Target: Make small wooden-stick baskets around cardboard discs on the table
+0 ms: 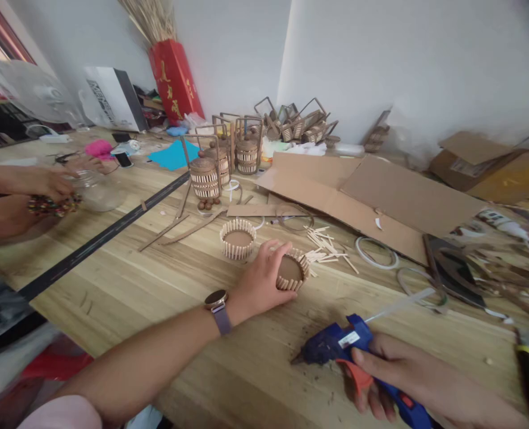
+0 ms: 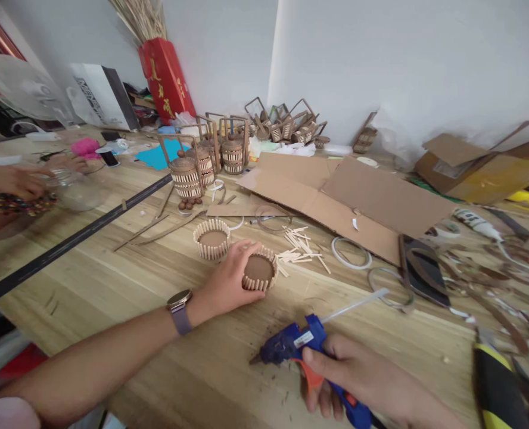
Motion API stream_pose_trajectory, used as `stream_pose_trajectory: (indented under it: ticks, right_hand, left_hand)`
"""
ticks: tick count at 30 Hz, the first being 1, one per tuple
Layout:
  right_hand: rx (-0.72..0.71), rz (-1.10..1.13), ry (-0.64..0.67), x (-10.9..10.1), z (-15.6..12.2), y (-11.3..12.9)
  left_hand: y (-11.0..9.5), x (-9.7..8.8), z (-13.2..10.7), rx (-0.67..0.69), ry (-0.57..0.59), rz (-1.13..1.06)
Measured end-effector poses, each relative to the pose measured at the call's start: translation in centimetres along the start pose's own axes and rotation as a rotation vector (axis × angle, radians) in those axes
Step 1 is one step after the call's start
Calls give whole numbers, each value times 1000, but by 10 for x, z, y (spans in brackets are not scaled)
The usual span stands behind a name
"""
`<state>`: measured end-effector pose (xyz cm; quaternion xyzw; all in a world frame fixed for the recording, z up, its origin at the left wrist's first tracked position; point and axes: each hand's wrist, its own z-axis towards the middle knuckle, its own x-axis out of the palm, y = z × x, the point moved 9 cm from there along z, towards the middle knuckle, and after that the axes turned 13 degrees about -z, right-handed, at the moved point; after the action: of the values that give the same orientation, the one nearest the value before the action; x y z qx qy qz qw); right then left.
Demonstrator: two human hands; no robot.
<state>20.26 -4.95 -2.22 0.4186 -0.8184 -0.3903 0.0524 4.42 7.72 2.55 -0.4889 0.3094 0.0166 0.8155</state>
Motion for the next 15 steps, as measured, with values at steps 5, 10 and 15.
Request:
stream_pose_trajectory:
  ticks: [5,10,15]
  right_hand:
    - [41,-416,-114,-7,-3,7]
    - [140,-836,-359,-72,-3,13]
    - [-6,-1118,-919,-151,8,52]
  left_hand:
    - [0,-1,0,-11,-2,-12]
    - [0,0,0,-23,12,5]
    - [2,1,0,-26,16,12]
